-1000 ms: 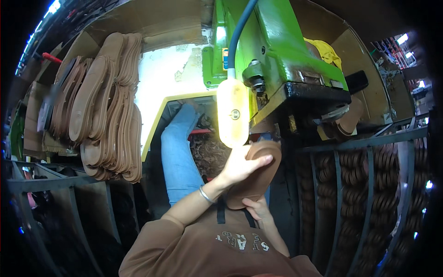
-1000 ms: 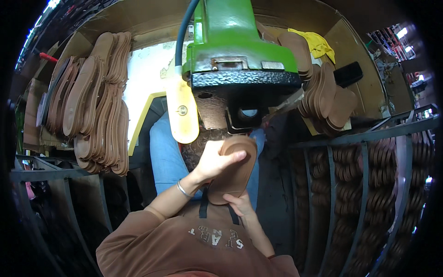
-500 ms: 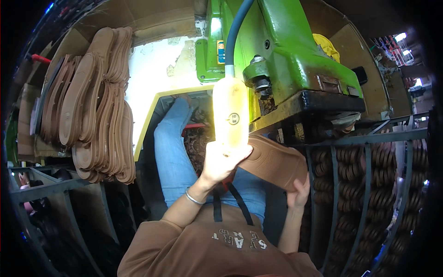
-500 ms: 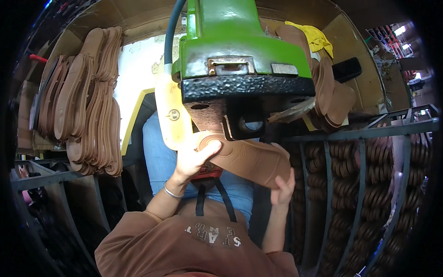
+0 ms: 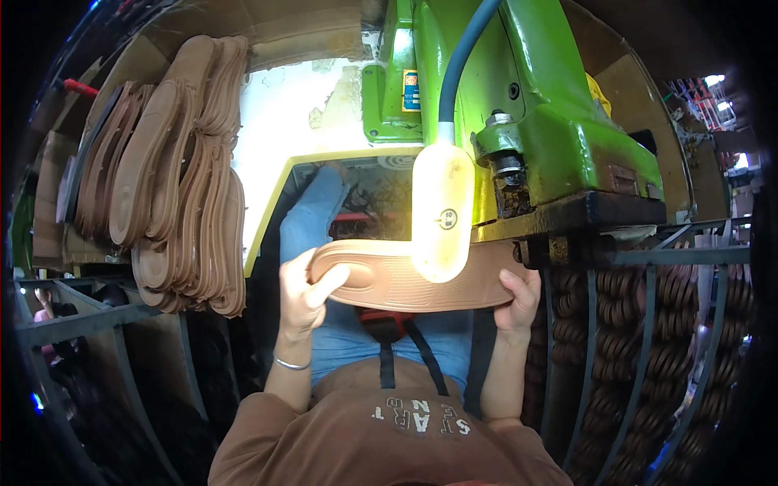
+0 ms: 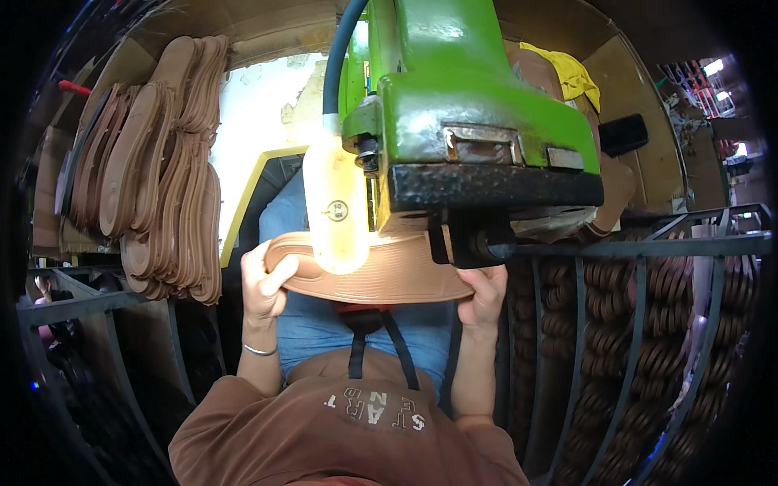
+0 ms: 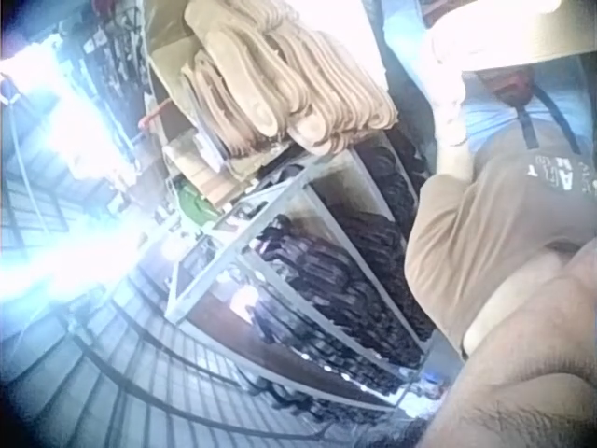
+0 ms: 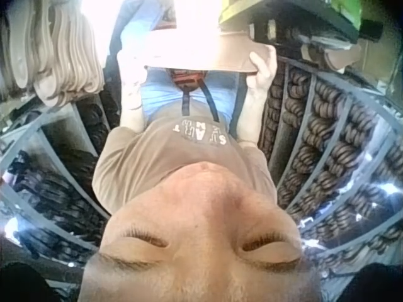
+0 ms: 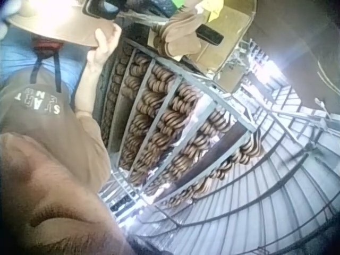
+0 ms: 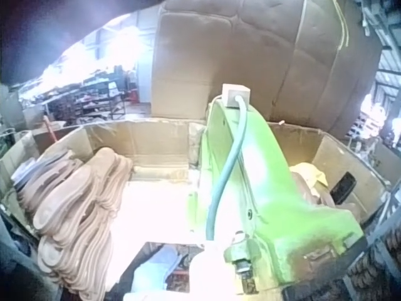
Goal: Preparing and stacking shoe soles using a finishing machine.
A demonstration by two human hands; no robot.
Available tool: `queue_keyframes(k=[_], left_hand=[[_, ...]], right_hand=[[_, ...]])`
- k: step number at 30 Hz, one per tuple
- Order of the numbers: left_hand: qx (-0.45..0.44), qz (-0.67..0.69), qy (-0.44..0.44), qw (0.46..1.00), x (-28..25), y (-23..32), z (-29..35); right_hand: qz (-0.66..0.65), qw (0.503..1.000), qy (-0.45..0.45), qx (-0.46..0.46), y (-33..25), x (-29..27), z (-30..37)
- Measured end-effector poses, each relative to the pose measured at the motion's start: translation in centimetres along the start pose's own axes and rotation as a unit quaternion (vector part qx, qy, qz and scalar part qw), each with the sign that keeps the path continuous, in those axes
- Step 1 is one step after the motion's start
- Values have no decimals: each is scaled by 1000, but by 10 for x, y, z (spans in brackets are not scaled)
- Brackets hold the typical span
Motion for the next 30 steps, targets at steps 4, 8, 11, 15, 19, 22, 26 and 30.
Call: queue_keyframes(k=[4,8,11,15,19,22,26,30], left_hand=[[-21,5,24,999,-34,-24,15],[-55,-50,-104,992,-49,-47,34],[-84,-208,-260,939,-28,-44,41],[71,-171,-240,953,66,1,13],[46,-157,-234,958,110,17,-18],[42,-204,-230,950,116,23,-26],[40,-275,-204,939,93,9,-22],[61,-161,-115,978,79,5,-6]], right_hand=[[24,1000,-19,3,7,42,-1],[50,996,-67,-22,11,57,-14],[65,993,-96,-6,9,70,-22],[58,995,-85,-1,10,63,-25],[48,996,-28,-72,-3,66,-16],[65,992,-27,-103,-9,48,-5],[62,993,-51,-90,-1,62,-4],[70,989,-126,-42,21,80,-14]])
Point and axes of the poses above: each hand's wrist, its own z-axis away from the middle knuckle, its own x-axis out of the palm, y = z × x, the point moved 5 cm from there along -z, towards the middle knuckle, and after that the axes turned 13 degrees about -z, right-handed, at the moved point
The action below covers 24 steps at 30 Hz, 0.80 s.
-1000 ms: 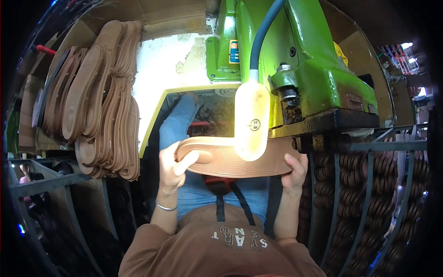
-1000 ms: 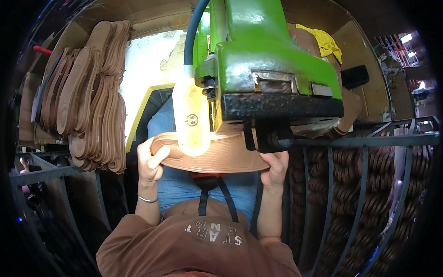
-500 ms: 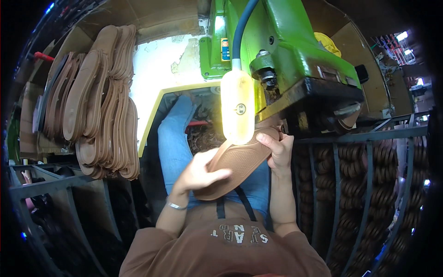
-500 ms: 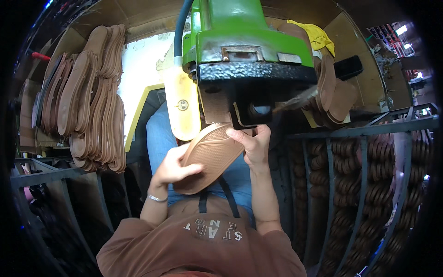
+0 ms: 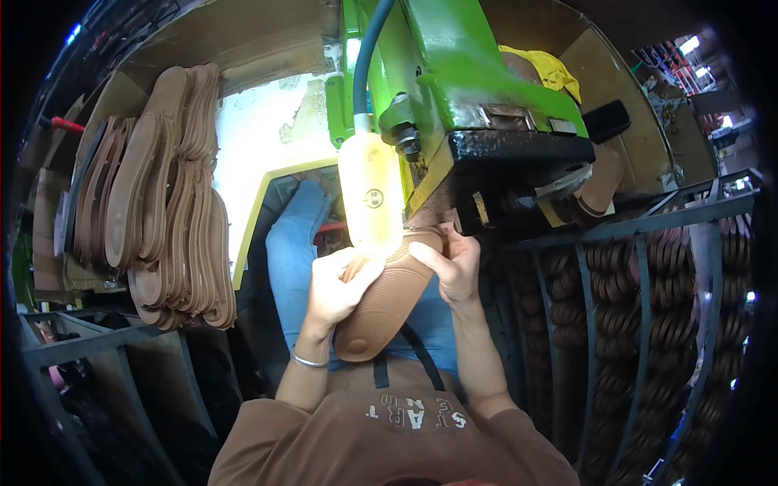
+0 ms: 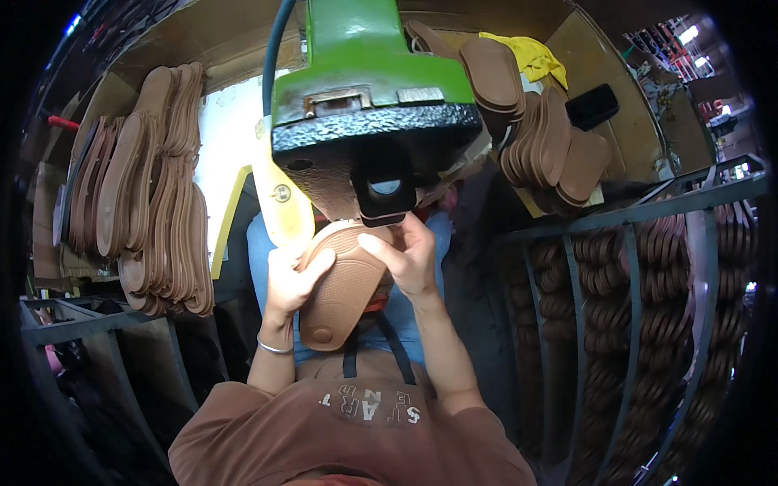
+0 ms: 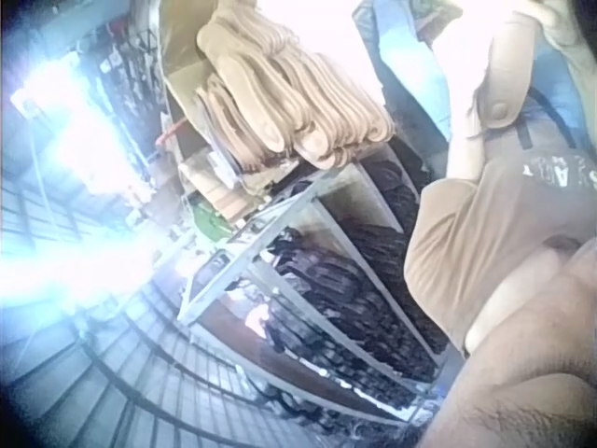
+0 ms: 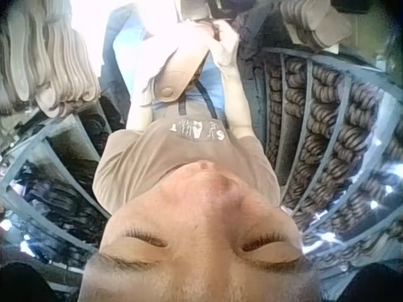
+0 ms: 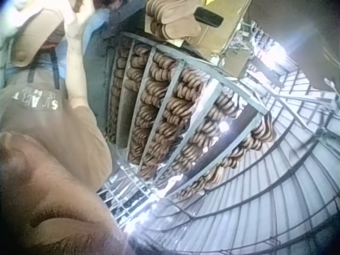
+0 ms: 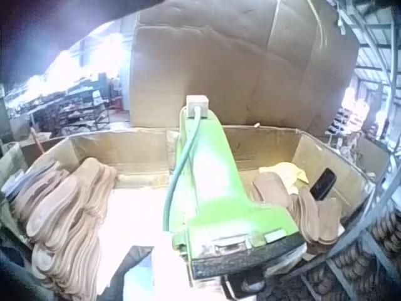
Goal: Preparing and stacking shoe soles using a finishing machine.
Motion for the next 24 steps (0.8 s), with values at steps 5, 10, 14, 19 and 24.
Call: queue_keyframes(k=[5,10,14,19,24], left_hand=[[62,-94,21,993,11,7,-9],[105,-97,74,987,31,8,-15],[71,30,89,993,35,-11,-1],[-25,115,-8,993,36,-22,5],[-19,74,-34,996,44,-17,-5]], right_hand=[[22,999,31,-3,3,2,14],[159,973,-38,166,52,-44,104],[38,959,58,276,58,-96,167],[2,982,166,89,-19,-135,148],[19,967,251,-45,-72,-152,92]])
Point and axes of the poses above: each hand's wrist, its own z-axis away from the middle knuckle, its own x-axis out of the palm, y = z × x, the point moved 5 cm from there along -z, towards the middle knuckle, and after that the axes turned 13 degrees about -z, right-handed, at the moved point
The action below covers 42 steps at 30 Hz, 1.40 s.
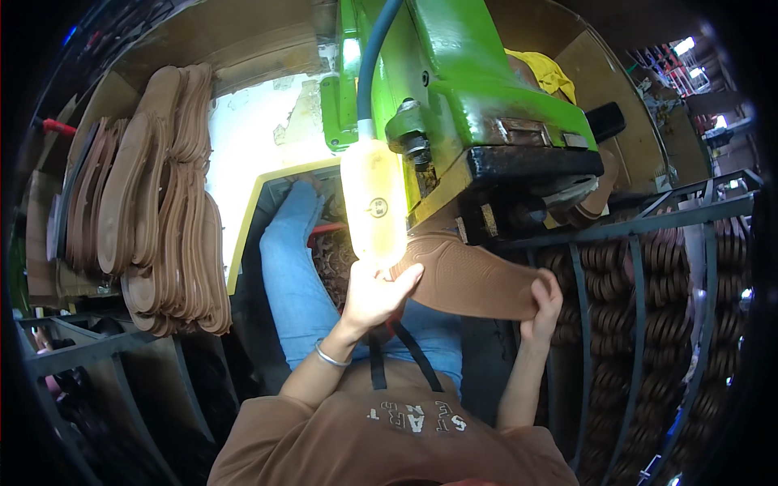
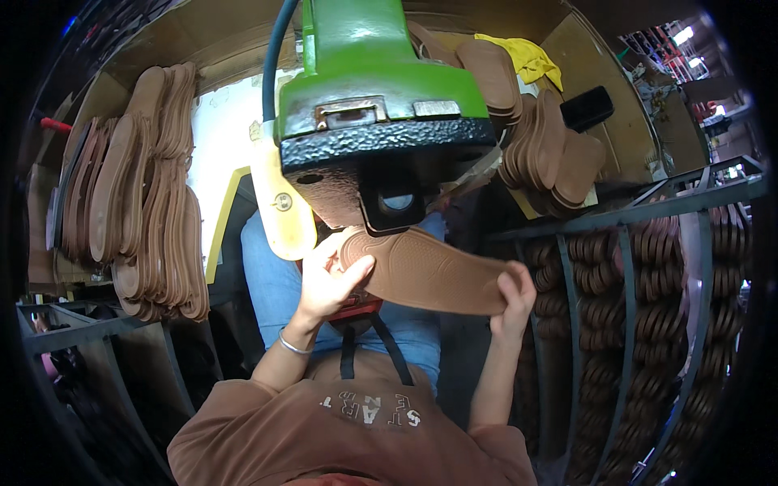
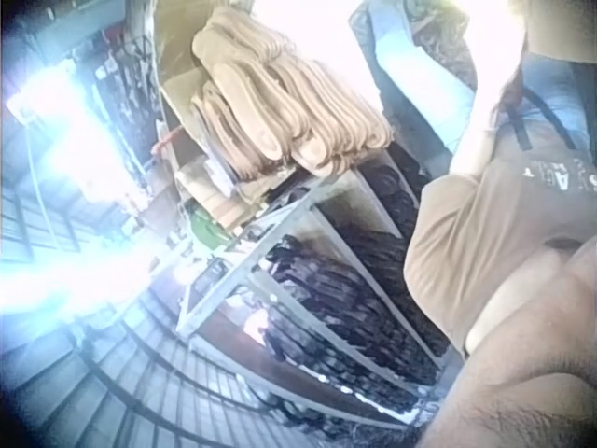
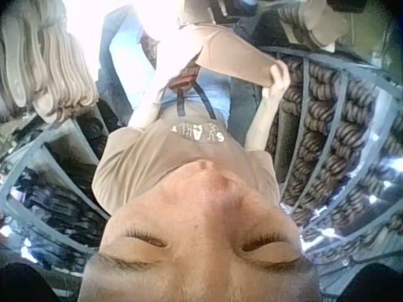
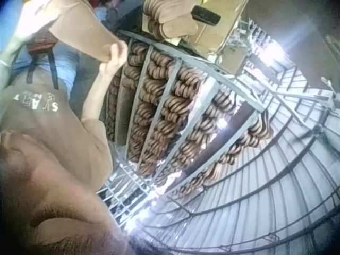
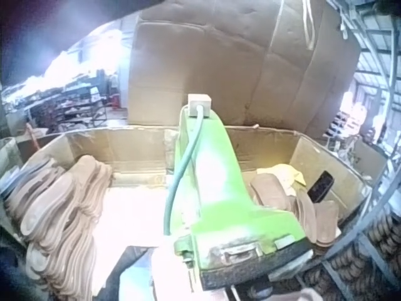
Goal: Preparing and stacking shoe soles using a finishing machine.
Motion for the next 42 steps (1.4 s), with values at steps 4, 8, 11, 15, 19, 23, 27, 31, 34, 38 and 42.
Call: queue_keyframes(k=[4,8,11,15,19,23,27,31,34,38,42], left_hand=[[121,-114,41,985,-23,25,-10],[89,-47,-20,995,-60,27,-11],[123,-61,1,990,-91,35,-10],[57,-52,63,995,-141,19,6],[32,-6,101,994,-168,1,32],[-12,-11,92,996,-172,-25,58],[52,-240,98,964,-115,19,45],[201,-328,124,915,-62,52,8],[270,-312,114,904,-57,64,-8],[271,-316,96,904,-69,86,-15],[194,-335,71,919,-103,83,-10]], right_hand=[[32,998,-48,-23,-15,51,-41],[64,986,-153,-17,-9,95,-59],[105,973,-204,-34,4,124,-50],[143,963,-210,89,26,148,-29],[75,955,-284,32,37,181,-11],[127,947,-288,66,48,184,-6],[113,959,-260,2,27,172,-15],[112,968,-219,-51,-5,133,-38],[92,971,-215,-54,-11,125,-48],[59,979,-196,-15,2,131,-42],[21,976,-215,15,26,151,-25]])
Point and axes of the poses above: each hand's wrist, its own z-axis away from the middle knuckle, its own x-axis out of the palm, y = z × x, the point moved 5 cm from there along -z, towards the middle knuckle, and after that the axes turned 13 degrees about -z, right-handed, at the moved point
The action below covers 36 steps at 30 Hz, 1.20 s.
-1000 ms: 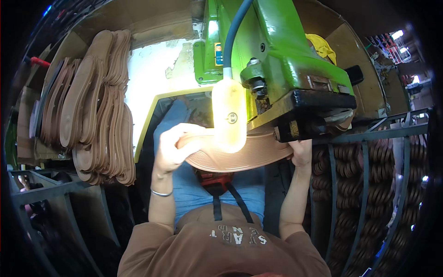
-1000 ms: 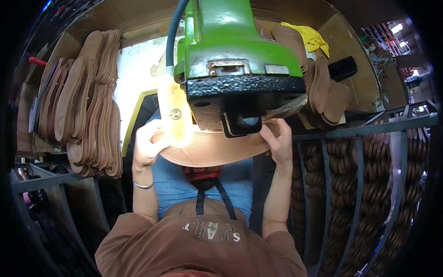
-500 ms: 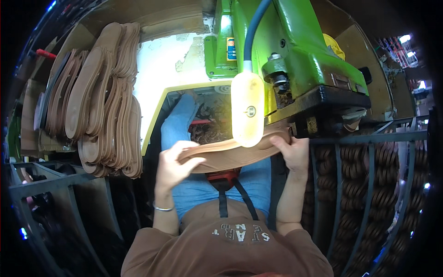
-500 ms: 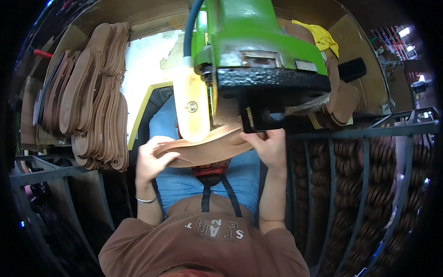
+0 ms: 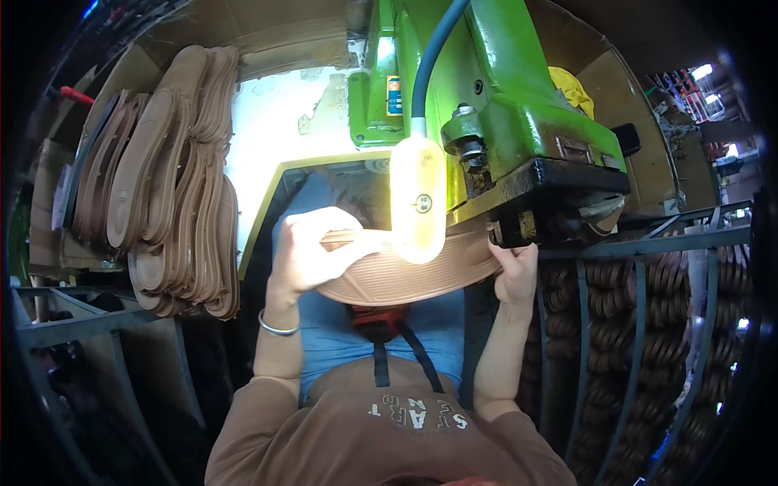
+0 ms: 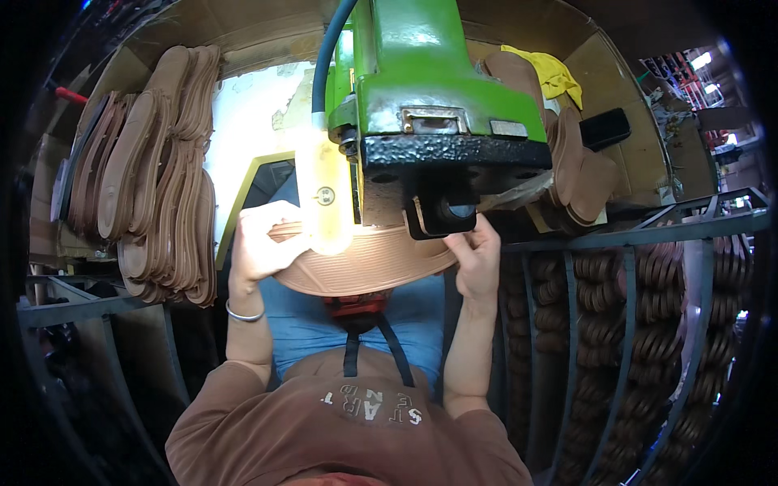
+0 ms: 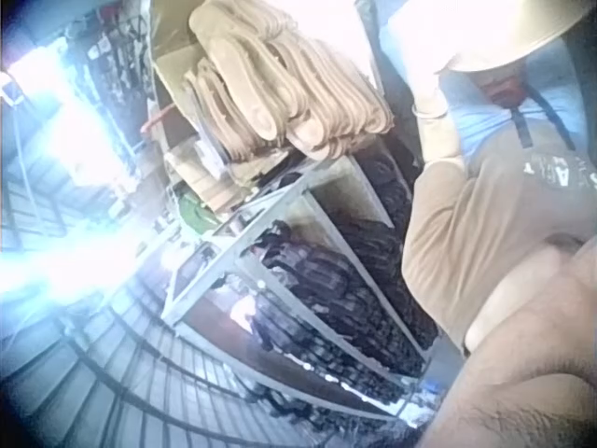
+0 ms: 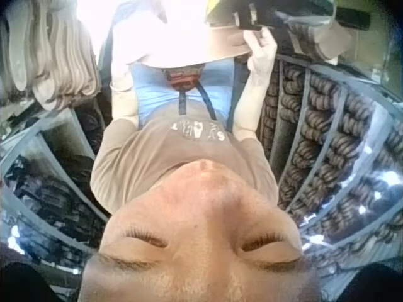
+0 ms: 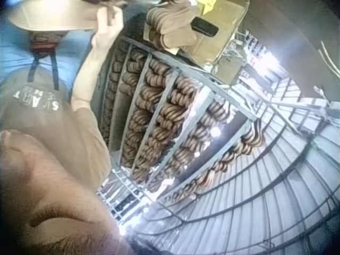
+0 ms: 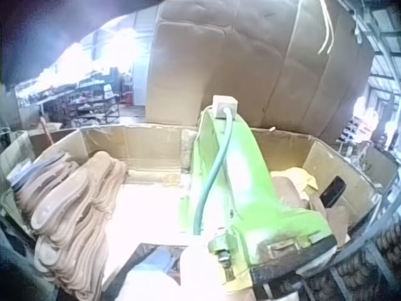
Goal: Preparing and stacking shoe soles using a finishing machine.
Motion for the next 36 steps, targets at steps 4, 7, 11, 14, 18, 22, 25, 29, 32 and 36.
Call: queue_keyframes(k=[4,7,11,14,18,22,25,29,32,36], left_hand=[[-28,-53,-8,998,-20,-22,18],[-71,-53,-2,996,-27,-37,42],[-72,-66,-7,995,-15,-26,59],[-16,-123,49,991,8,2,50],[90,-121,102,983,37,30,16],[174,-80,134,972,41,53,-7],[141,-37,90,985,37,42,-11],[99,-46,43,993,22,0,-8],[47,-33,61,996,8,-10,3],[-71,-58,41,995,5,-29,40]], right_hand=[[-11,998,-35,48,19,25,9],[32,995,-64,72,30,35,10],[85,992,-75,59,32,45,11],[146,986,-79,19,18,34,11],[86,995,-22,-54,-22,-4,9],[41,998,9,-46,-33,-25,0],[18,1000,13,-10,-24,-23,2],[-34,998,-18,52,0,-1,11],[-11,996,-41,84,19,13,15],[-48,997,-16,49,24,44,12]])
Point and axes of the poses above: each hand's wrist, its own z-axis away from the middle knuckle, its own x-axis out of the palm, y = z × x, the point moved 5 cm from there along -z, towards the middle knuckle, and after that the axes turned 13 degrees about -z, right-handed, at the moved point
